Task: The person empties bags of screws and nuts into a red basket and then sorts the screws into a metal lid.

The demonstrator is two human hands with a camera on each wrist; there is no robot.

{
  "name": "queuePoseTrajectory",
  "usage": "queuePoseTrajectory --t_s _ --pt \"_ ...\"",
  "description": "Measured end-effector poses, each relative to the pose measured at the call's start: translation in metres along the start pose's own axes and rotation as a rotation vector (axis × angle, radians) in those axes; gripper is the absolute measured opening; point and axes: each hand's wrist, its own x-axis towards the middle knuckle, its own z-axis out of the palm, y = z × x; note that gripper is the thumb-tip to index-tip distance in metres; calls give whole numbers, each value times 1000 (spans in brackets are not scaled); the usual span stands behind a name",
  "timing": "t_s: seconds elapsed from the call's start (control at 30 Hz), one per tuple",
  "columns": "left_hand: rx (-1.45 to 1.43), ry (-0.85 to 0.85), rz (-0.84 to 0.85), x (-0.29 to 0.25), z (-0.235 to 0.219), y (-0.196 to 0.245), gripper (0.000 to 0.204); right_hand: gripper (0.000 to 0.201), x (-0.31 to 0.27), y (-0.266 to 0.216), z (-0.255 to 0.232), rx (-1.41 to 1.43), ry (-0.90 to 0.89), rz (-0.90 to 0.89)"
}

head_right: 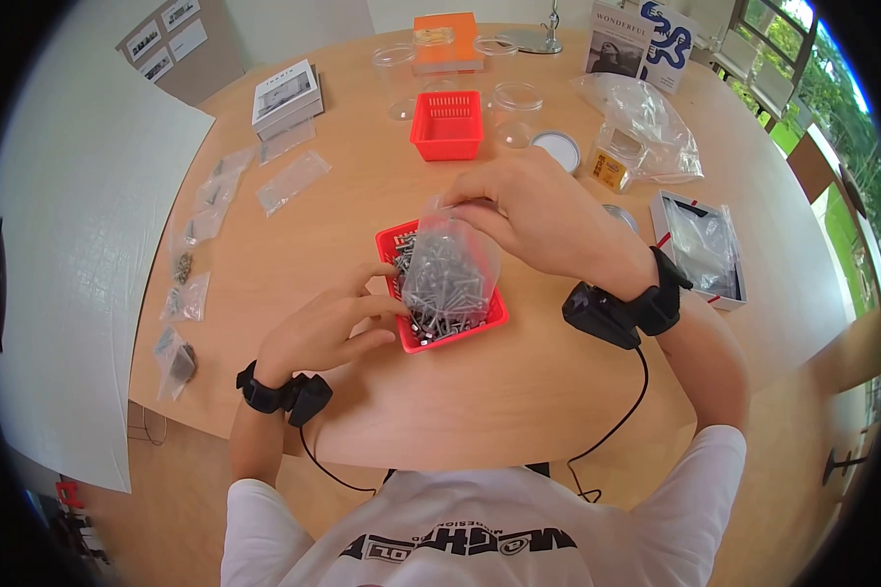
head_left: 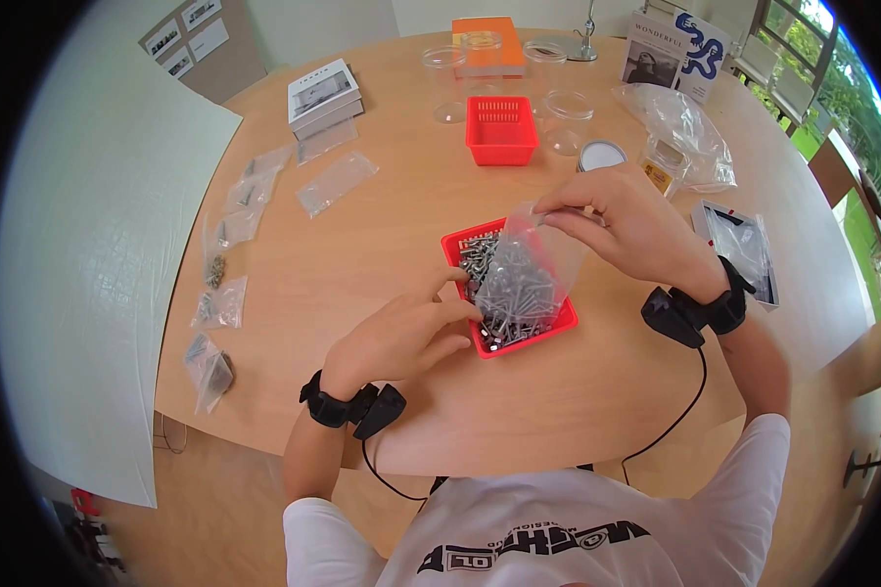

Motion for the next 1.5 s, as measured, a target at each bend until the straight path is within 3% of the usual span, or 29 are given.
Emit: queuePoseTrajectory --t_s 0.1,0.2,0.3,0.4,0.5,0.6,0.7,0.8,0.9,1.1,1.2,1.3,1.5 --pt "-111 -22 -67 2 -9 5 24 16 7 -8 2 22 6 -71" --pt "-188 -18 -117 4 -11 -2 30 16 14 -19 -2 78 -34 -6" --pt "-216 122 -222 13 -12 7 41 19 16 -25 -2 51 15 -16" --pt "-208 283 -176 27 -14 8 53 25 17 -27 -3 92 -31 17" --pt "-459 476 -61 42 -12 8 41 30 14 -24 1 182 9 17" --pt "-636 427 66 55 -7 -14 26 29 10 -18 3 123 69 -15" --pt "-817 518 125 61 -6 -6 15 25 4 -16 -2 175 150 82" --pt "-908 644 87 64 -2 -1 12 22 -5 -5 -12 314 25 379" --pt "-823 691 69 68 -7 7 12 20 -7 -2 -6 353 170 320" --pt "-783 855 72 70 -16 12 14 21 -4 -3 1 455 266 270" --pt "-808 963 101 76 -14 17 13 24 1 -8 12 587 456 258" --pt "-930 998 108 80 -15 24 13 28 -1 -4 22 757 259 350" --pt "-901 1017 111 69 -22 6 12 29 -6 15 29 774 457 332"
